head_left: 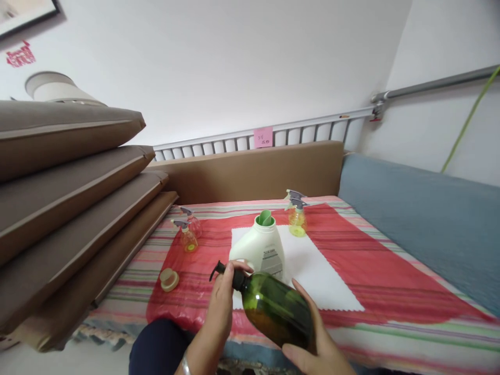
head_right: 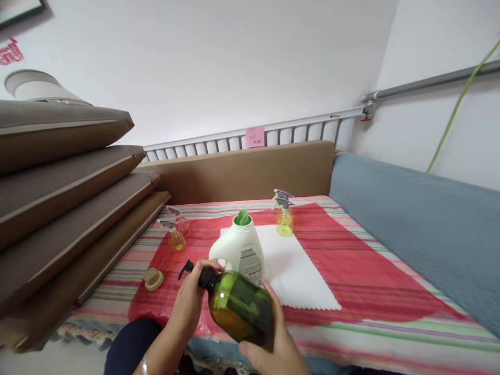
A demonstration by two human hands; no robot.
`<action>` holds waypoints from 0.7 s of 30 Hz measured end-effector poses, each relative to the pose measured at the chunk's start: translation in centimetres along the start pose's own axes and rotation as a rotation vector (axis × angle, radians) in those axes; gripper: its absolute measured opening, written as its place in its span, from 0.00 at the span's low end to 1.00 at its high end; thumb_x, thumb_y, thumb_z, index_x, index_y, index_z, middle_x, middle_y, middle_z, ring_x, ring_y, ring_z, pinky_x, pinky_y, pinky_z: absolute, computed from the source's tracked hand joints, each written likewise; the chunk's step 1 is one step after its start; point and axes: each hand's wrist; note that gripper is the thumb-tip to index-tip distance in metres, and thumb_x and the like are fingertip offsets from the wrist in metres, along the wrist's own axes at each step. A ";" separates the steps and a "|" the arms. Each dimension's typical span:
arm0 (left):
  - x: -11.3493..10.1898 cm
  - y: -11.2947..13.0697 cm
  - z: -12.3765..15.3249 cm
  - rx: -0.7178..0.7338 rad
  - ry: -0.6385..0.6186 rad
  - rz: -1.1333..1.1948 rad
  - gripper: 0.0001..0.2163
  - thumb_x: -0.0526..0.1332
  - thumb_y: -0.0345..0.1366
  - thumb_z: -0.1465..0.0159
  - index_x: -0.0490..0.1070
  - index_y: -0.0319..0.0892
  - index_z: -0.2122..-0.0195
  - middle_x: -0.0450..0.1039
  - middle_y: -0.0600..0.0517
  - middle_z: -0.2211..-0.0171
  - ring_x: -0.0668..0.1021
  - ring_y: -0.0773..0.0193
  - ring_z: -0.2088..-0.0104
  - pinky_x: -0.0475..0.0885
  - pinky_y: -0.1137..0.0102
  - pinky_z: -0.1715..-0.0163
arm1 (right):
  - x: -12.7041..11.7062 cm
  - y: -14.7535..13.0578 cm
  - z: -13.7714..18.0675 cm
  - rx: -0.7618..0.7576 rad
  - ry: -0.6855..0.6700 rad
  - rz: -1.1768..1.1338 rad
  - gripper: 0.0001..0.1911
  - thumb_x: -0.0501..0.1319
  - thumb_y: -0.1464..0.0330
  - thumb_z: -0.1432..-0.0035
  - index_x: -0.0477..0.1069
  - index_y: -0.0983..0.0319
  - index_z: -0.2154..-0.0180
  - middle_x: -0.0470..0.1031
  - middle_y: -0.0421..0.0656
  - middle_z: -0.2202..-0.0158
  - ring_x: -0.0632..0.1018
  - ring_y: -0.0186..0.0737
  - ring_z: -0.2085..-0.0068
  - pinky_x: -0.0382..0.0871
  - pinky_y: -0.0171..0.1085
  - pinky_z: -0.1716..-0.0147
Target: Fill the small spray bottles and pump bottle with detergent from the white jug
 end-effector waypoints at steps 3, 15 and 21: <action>0.3 0.3 0.1 -0.125 0.034 0.116 0.18 0.50 0.49 0.37 0.72 0.42 0.67 0.74 0.49 0.68 0.74 0.59 0.64 0.67 0.66 0.59 | 0.7 -0.1 0.3 -0.068 0.077 0.102 0.50 0.69 0.69 0.64 0.50 0.51 0.41 0.65 0.48 0.43 0.70 0.49 0.46 0.64 0.43 0.48; 1.9 1.4 1.4 -0.161 0.111 0.373 0.13 0.62 0.46 0.43 0.73 0.39 0.68 0.74 0.48 0.66 0.75 0.58 0.59 0.66 0.65 0.54 | 1.5 -1.2 1.3 -0.007 0.015 0.170 0.50 0.69 0.59 0.60 0.45 0.58 0.40 0.71 0.51 0.48 0.77 0.46 0.55 0.72 0.38 0.60; 1.4 2.1 1.3 -0.133 0.001 0.342 0.09 0.60 0.42 0.40 0.71 0.42 0.68 0.75 0.49 0.66 0.75 0.59 0.59 0.66 0.63 0.51 | 0.2 -1.2 0.9 0.574 -0.341 -0.341 0.44 0.51 0.37 0.55 0.69 0.69 0.55 0.79 0.49 0.69 0.79 0.36 0.74 0.70 0.33 0.71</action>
Point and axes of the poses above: each hand's wrist, its own z-axis away from the middle knuckle, its own x-axis out of the palm, y = z × x
